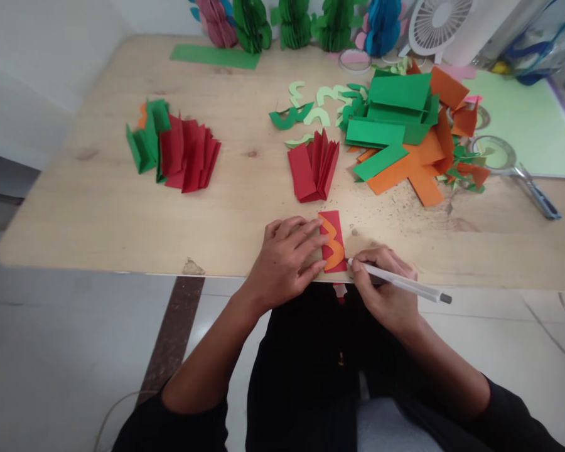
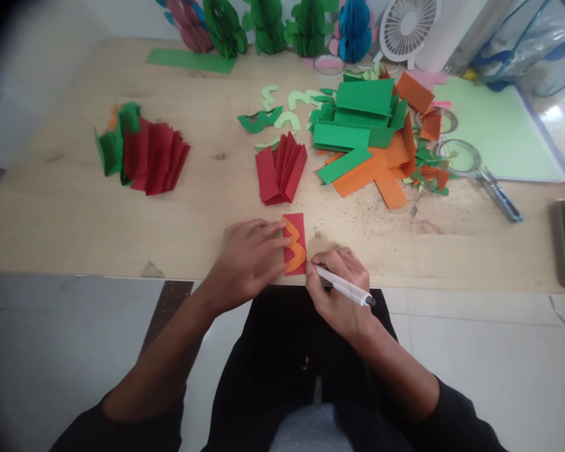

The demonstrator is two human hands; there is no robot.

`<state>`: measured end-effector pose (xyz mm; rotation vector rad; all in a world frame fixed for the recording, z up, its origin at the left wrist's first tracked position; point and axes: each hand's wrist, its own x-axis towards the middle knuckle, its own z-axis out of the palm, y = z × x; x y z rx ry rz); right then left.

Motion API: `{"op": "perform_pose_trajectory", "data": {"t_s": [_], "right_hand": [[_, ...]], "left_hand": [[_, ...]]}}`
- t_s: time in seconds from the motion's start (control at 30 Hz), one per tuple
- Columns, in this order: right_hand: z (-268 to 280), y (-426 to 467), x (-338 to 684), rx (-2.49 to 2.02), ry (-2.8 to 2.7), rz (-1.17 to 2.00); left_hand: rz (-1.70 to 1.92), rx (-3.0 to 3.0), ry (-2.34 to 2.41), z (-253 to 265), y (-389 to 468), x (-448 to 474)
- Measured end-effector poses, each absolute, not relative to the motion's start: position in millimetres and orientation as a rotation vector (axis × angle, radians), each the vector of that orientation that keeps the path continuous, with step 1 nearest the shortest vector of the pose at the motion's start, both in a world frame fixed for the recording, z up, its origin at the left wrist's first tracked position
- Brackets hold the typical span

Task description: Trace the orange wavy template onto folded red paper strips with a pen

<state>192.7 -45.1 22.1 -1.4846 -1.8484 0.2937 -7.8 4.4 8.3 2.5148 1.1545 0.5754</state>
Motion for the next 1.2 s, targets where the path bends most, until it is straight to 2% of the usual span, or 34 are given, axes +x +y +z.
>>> {"op": "perform_pose_trajectory", "data": {"t_s": [1.2], "right_hand": [[16.8,-43.0,189.6,-1.478,-1.746,0.253]], "left_hand": [[0.605,2.501,1.138,5.6,3.6,-7.2]]}}
